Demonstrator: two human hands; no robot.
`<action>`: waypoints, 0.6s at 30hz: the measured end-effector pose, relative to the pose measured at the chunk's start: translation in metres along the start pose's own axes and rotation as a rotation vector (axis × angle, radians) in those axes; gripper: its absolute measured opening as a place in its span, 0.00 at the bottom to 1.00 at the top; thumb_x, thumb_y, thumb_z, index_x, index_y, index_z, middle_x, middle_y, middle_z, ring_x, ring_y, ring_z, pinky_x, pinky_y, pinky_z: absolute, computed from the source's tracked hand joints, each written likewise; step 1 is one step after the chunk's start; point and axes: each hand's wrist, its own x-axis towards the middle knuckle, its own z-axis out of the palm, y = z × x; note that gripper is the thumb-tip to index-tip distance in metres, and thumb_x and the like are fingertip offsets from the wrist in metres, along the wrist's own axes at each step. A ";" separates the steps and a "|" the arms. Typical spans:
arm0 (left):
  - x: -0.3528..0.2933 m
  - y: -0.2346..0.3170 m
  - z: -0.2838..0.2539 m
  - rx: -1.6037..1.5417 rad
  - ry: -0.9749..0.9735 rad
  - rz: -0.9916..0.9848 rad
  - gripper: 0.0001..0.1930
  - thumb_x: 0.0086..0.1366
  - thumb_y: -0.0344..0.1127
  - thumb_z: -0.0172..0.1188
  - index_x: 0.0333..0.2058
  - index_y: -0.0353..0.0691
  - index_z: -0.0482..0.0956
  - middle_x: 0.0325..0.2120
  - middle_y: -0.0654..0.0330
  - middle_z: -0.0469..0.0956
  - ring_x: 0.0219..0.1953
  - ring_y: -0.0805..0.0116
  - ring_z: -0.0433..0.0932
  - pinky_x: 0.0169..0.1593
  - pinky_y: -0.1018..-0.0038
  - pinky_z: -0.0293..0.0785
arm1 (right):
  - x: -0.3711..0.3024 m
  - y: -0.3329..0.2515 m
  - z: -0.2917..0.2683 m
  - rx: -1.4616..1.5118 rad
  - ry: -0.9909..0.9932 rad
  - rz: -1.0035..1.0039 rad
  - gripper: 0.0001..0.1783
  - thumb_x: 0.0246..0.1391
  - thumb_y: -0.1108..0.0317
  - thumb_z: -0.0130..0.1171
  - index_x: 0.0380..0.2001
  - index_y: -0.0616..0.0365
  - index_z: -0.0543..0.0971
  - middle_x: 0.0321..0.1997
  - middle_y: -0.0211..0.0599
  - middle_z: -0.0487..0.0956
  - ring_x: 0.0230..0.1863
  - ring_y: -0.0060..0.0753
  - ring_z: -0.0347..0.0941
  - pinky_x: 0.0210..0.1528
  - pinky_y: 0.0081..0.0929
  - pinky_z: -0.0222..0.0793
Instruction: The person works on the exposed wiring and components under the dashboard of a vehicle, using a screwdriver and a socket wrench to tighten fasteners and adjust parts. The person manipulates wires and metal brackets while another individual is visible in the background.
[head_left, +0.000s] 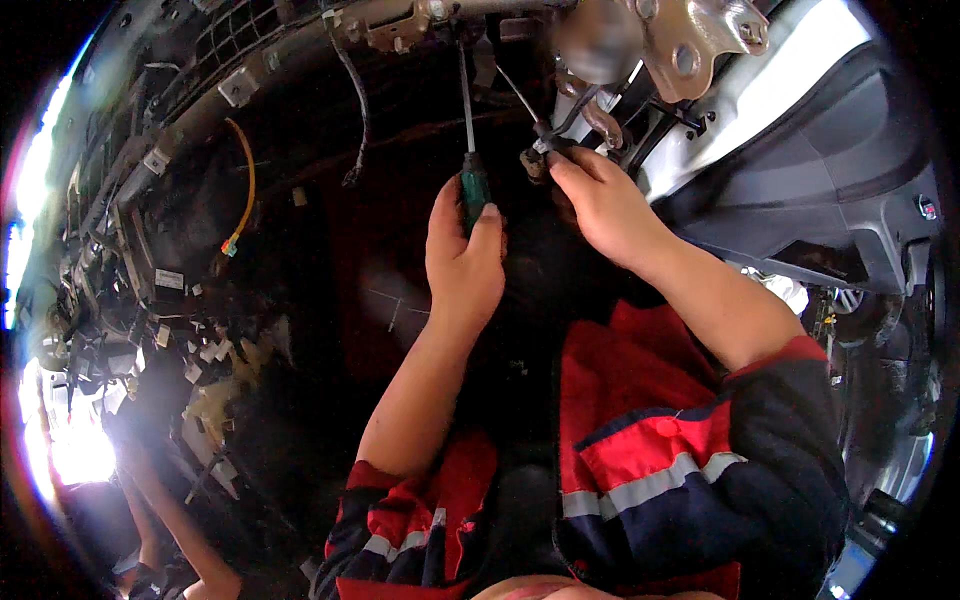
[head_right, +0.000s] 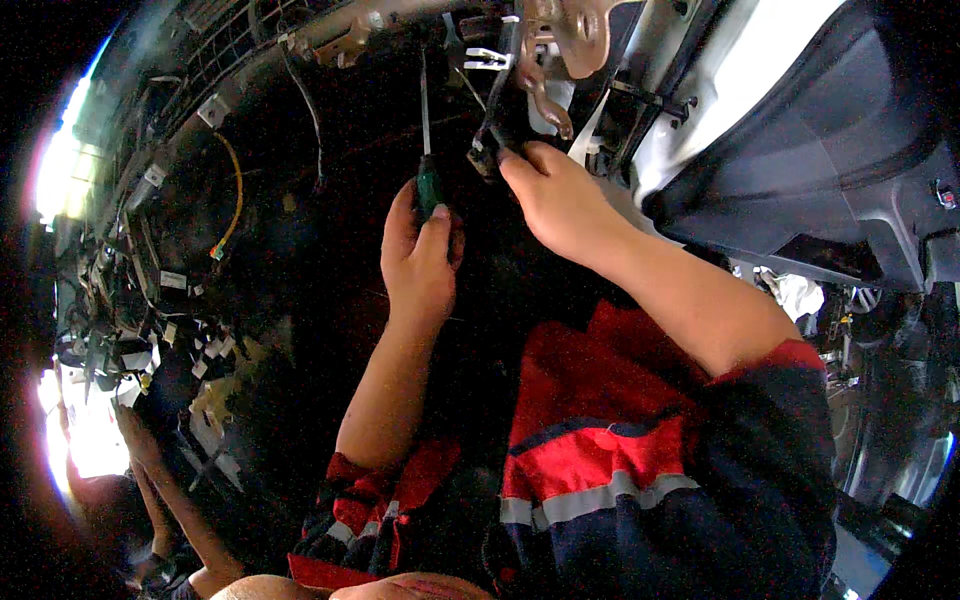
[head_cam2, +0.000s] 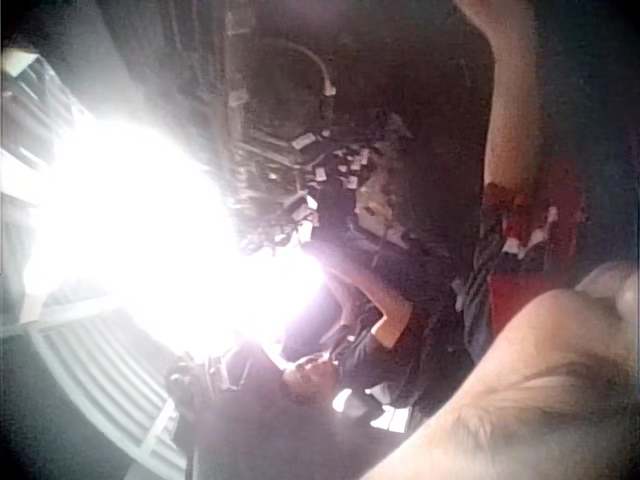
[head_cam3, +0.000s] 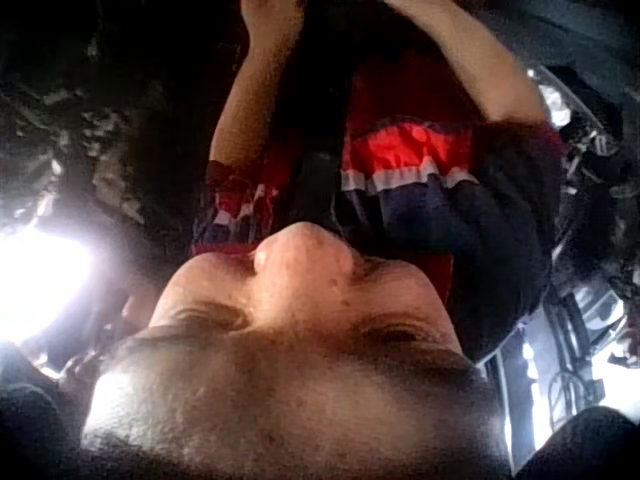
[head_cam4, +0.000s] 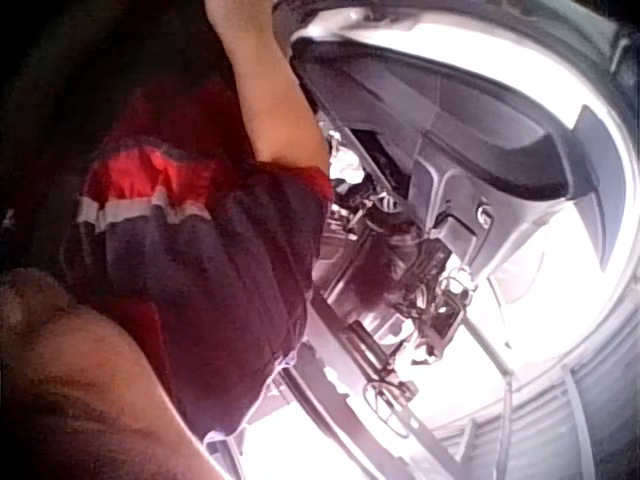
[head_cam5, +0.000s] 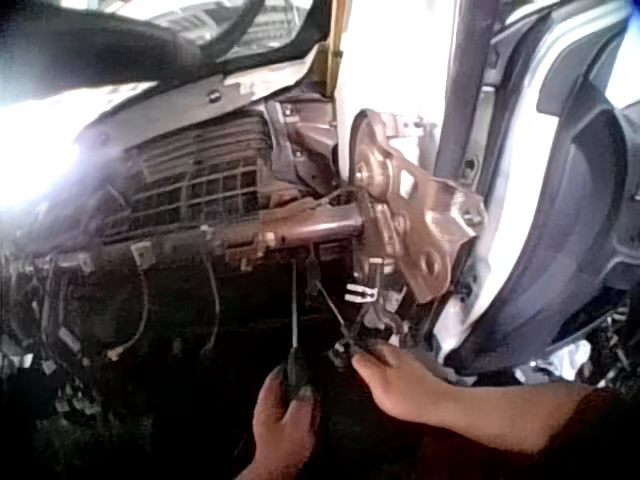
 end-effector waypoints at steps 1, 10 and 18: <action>0.004 0.000 -0.002 -0.027 -0.005 0.007 0.23 0.64 0.30 0.49 0.57 0.35 0.60 0.29 0.63 0.72 0.24 0.77 0.69 0.24 0.82 0.65 | -0.001 -0.003 0.003 -0.002 0.004 0.003 0.20 0.61 0.56 0.45 0.31 0.65 0.74 0.23 0.48 0.72 0.28 0.45 0.70 0.32 0.35 0.64; -0.003 -0.005 0.009 0.011 0.054 0.006 0.22 0.64 0.29 0.50 0.56 0.32 0.61 0.25 0.66 0.69 0.21 0.82 0.65 0.24 0.83 0.62 | 0.003 0.004 -0.005 -0.065 -0.056 -0.056 0.18 0.60 0.58 0.46 0.34 0.66 0.73 0.29 0.53 0.74 0.34 0.52 0.71 0.37 0.38 0.65; 0.006 -0.024 0.006 0.187 0.050 0.098 0.22 0.65 0.30 0.49 0.57 0.33 0.59 0.27 0.64 0.70 0.22 0.79 0.67 0.23 0.83 0.63 | 0.011 0.005 -0.001 -0.223 -0.094 -0.178 0.15 0.60 0.63 0.43 0.39 0.65 0.73 0.41 0.57 0.74 0.42 0.59 0.70 0.44 0.40 0.67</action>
